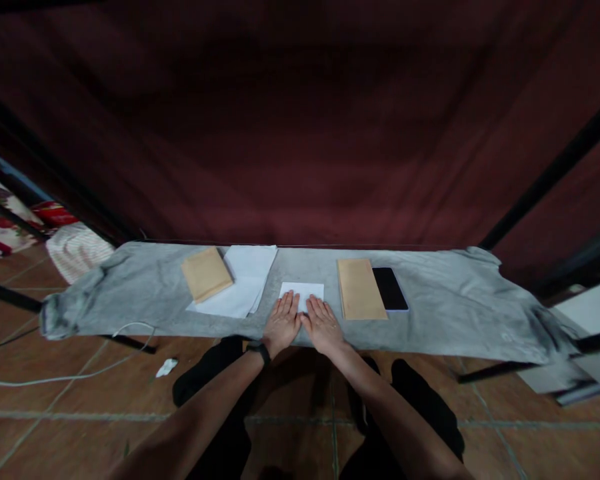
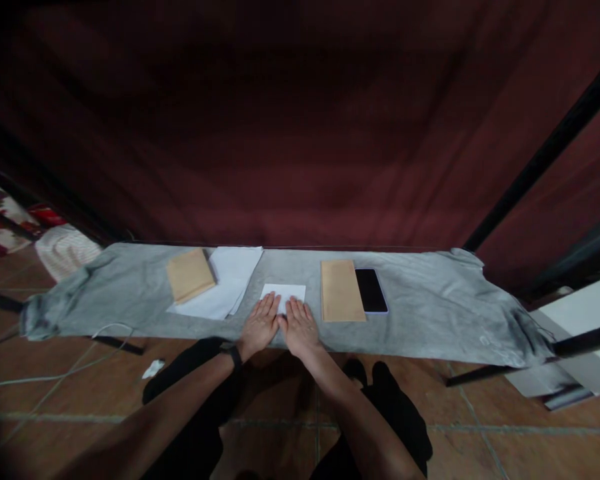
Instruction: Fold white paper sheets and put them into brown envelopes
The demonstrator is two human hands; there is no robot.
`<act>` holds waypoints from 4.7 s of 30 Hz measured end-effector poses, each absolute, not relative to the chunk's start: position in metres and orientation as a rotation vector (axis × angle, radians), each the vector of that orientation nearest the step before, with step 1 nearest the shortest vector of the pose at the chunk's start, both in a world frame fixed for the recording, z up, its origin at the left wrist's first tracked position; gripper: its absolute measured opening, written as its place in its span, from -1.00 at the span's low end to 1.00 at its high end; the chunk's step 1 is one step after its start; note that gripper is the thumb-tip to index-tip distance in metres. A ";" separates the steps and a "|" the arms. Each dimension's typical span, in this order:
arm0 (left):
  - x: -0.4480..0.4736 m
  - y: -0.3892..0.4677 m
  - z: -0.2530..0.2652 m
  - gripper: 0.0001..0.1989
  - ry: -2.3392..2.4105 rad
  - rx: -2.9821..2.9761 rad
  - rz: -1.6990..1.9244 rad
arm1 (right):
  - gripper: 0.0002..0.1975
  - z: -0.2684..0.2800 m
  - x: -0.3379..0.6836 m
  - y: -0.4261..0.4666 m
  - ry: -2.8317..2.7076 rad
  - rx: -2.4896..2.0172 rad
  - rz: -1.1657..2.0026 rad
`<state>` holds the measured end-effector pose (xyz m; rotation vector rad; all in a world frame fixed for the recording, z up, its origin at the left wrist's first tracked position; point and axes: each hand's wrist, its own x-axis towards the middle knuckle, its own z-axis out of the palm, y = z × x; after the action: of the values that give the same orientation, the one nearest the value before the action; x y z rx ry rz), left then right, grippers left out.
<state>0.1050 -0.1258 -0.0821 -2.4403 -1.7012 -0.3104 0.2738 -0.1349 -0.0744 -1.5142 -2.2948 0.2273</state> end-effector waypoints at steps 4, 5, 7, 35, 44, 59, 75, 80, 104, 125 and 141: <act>0.105 -0.129 -0.080 -0.39 -1.719 -2.446 -0.325 | -0.39 -0.082 0.268 -0.138 -2.295 -1.571 0.210; 0.106 -0.129 -0.079 -0.39 -1.722 -2.449 -0.329 | -0.39 -0.083 0.268 -0.138 -2.293 -1.578 0.191; 0.106 -0.130 -0.078 -0.40 -1.734 -2.458 -0.353 | -0.41 -0.084 0.267 -0.137 -2.294 -1.590 0.166; 0.095 -0.140 -0.074 -0.45 -1.534 -2.761 -0.527 | -0.47 -0.073 0.254 -0.132 -2.312 -1.799 0.090; 0.095 -0.141 -0.073 -0.44 -1.477 -2.715 -0.480 | -0.46 -0.076 0.256 -0.128 -2.326 -1.713 0.090; 0.096 -0.136 -0.077 -0.43 -1.732 -2.559 -0.558 | -0.47 -0.085 0.251 -0.133 -2.229 -1.683 -0.122; 0.120 -0.095 -0.072 -0.40 -1.694 -2.631 -0.402 | -0.44 -0.073 0.244 -0.100 -2.079 -1.677 0.175; 0.114 -0.095 -0.075 -0.43 -1.777 -2.603 -0.396 | -0.48 -0.081 0.242 -0.101 -2.196 -1.728 0.037; 0.086 -0.099 -0.071 -0.26 -1.900 -2.525 -0.415 | -0.44 -0.083 0.254 -0.105 -2.162 -1.820 -0.153; 0.087 -0.106 -0.062 -0.46 -1.732 -2.616 -0.580 | -0.43 -0.092 0.269 -0.141 -2.152 -1.706 -0.110; 0.097 -0.110 -0.058 -0.52 -1.533 -2.762 -0.580 | -0.54 -0.060 0.277 -0.061 -2.155 -1.768 0.185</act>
<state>0.0969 -0.1103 -0.0575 -2.7620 -1.5328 -0.5802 0.2770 -0.0609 -0.0602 -1.7676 -2.1549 0.1853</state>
